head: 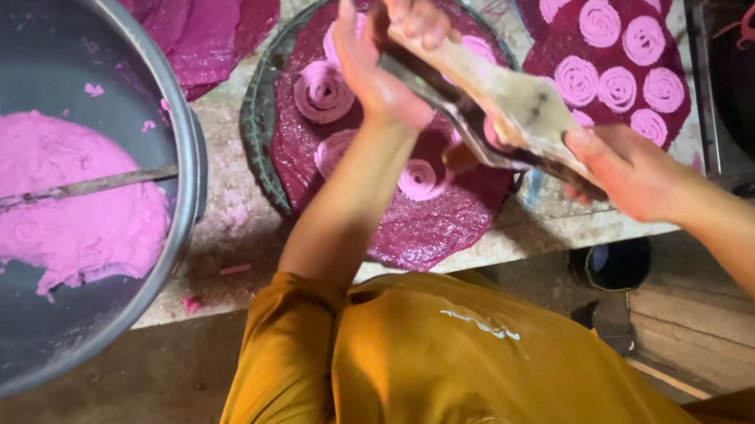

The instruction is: The person uses a wooden extrusion tool to form pink dough into rose-shaped rolls on a dark red mat. They repeatedly load the tool from a large bowl, extrude the dough, and arrange the finished rolls on the mat and a nearby tray.

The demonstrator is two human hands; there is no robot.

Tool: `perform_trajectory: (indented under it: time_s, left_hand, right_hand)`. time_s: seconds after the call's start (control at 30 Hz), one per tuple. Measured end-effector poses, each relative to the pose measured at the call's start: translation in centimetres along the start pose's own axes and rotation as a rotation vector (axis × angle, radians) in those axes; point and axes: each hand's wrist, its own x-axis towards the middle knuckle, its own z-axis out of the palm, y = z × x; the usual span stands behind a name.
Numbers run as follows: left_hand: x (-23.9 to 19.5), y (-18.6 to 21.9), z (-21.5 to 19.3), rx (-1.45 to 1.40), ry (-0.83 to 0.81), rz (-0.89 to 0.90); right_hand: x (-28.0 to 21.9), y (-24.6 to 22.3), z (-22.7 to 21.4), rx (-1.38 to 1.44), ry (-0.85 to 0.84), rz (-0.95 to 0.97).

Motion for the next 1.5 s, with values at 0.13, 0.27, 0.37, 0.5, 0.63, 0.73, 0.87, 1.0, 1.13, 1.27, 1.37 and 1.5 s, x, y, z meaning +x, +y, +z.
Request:
perform_trajectory:
  time_s: [0.13, 0.27, 0.37, 0.5, 0.63, 0.73, 0.87, 1.0, 1.13, 1.27, 1.37, 1.5]
  left_hand:
    - [1.2, 2.8, 0.3, 0.032, -0.135, 0.022]
    - [-1.8, 3.9, 0.2, 0.045, -0.013, -0.02]
    - [-2.6, 1.5, 0.7, -0.01, 0.038, -0.022]
    - [-0.5, -0.7, 1.5, 0.008, 0.036, 0.005]
    - [2.5, 1.3, 1.9, 0.047, -0.12, -0.01]
    - [2.6, 2.3, 3.3, 0.031, -0.195, -0.001]
    - [1.2, 2.8, 5.9, 0.066, -0.124, -0.041]
    - [0.8, 3.0, 6.9, -0.001, 0.048, -0.108]
    - [1.0, 3.3, 4.9, -0.036, -0.384, -0.105]
    - [1.8, 4.4, 3.1, 0.102, -0.398, 0.03]
    - [1.6, 6.5, 2.4, 0.17, -0.342, 0.037]
    - [-1.0, 8.7, 1.0, 0.417, 0.003, -0.037]
  right_hand:
    - [1.7, -0.7, 2.1, -0.027, 0.018, -0.098]
    - [0.4, 0.1, 3.5, 0.038, -0.085, -0.113]
    - [-1.2, 0.6, 2.1, 0.081, -0.064, 0.048]
    - [-1.1, 0.5, 0.2, 0.068, 0.025, 0.001]
    - [0.8, 0.1, 1.0, 0.059, 0.139, -0.178]
    - [1.8, 0.0, 1.5, 0.165, 0.117, -0.311]
    - [1.8, 0.6, 1.1, 0.242, 0.043, -0.355]
    - [2.1, 0.8, 0.2, 0.263, 0.029, -0.378]
    - [3.1, 0.4, 0.9, 0.157, 0.063, -0.37]
    - [4.6, -0.4, 2.5, 0.076, 0.13, -0.339]
    - [5.6, -1.0, 3.6, 0.055, 0.15, -0.494]
    - [5.9, -1.6, 4.2, 0.246, 0.02, -0.535]
